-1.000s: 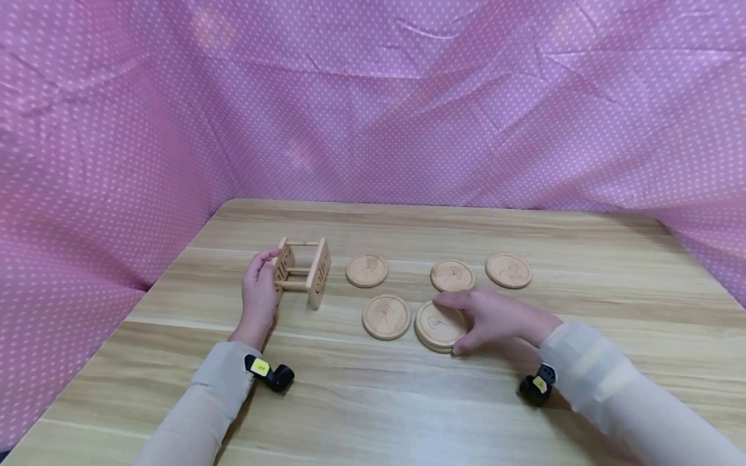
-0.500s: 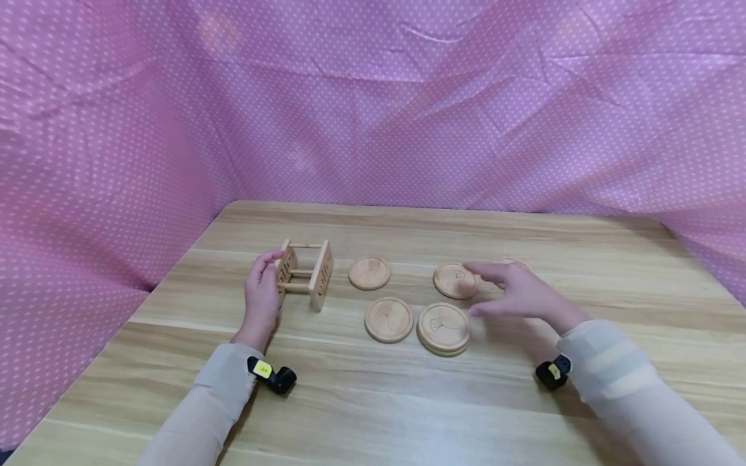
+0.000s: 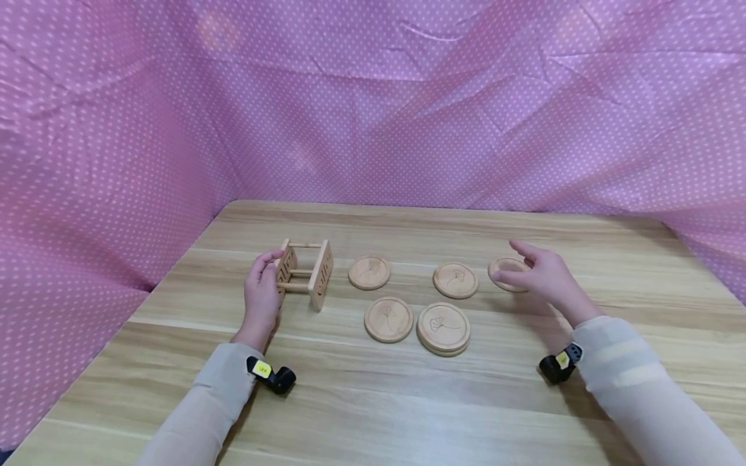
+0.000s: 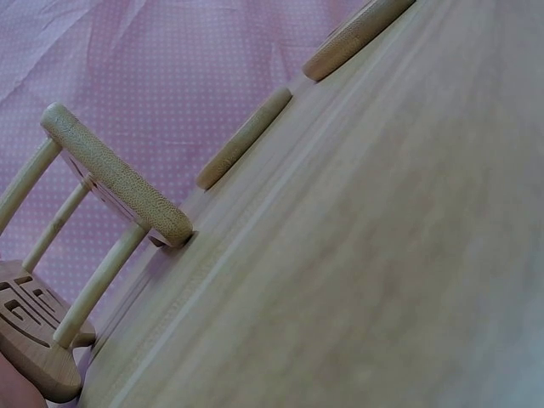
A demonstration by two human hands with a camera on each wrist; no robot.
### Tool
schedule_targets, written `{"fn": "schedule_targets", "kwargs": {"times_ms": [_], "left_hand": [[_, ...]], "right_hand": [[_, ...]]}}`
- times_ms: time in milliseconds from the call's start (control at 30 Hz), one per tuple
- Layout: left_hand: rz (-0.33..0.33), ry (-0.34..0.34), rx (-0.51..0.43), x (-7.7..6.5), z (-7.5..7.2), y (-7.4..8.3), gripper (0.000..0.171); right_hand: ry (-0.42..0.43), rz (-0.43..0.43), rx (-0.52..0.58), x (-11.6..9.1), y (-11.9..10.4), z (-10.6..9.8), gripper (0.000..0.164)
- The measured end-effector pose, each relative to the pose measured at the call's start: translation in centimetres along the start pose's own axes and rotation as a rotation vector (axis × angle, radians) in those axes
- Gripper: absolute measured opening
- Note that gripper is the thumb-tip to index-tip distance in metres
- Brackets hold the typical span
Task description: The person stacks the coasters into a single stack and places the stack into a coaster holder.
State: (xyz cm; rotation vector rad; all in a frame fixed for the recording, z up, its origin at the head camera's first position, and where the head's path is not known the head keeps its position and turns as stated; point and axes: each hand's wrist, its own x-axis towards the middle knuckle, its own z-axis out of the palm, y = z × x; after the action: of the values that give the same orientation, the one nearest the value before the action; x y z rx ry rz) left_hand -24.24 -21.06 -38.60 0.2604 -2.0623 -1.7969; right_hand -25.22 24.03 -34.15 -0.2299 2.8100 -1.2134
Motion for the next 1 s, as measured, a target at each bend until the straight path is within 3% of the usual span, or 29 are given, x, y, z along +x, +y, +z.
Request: {"fn": "schedule_targets", "kwargs": {"times_ms": [200,467,767,1000], "left_hand": [[0.005,-0.001,-0.007,0.0,-0.1,0.0,0.033],[0.002,-0.006,-0.017,0.0,-0.1,0.1,0.033],[-0.001,0.007,0.003,-0.1,0.0,0.1,0.033],[-0.001,-0.003,-0.001,0.0,-0.1,0.1,0.033]], "right_hand": [[-0.019,0.070,-0.035,0.3,0.6,0.1,0.096],[-0.061,0.098,0.043,0.7,1.6,0.4,0.100],[-0.094,0.157,-0.008,1.2,1.9,0.9,0.106],[-0.083,0.149,-0.092,1.5,1.9,1.0,0.095]]}}
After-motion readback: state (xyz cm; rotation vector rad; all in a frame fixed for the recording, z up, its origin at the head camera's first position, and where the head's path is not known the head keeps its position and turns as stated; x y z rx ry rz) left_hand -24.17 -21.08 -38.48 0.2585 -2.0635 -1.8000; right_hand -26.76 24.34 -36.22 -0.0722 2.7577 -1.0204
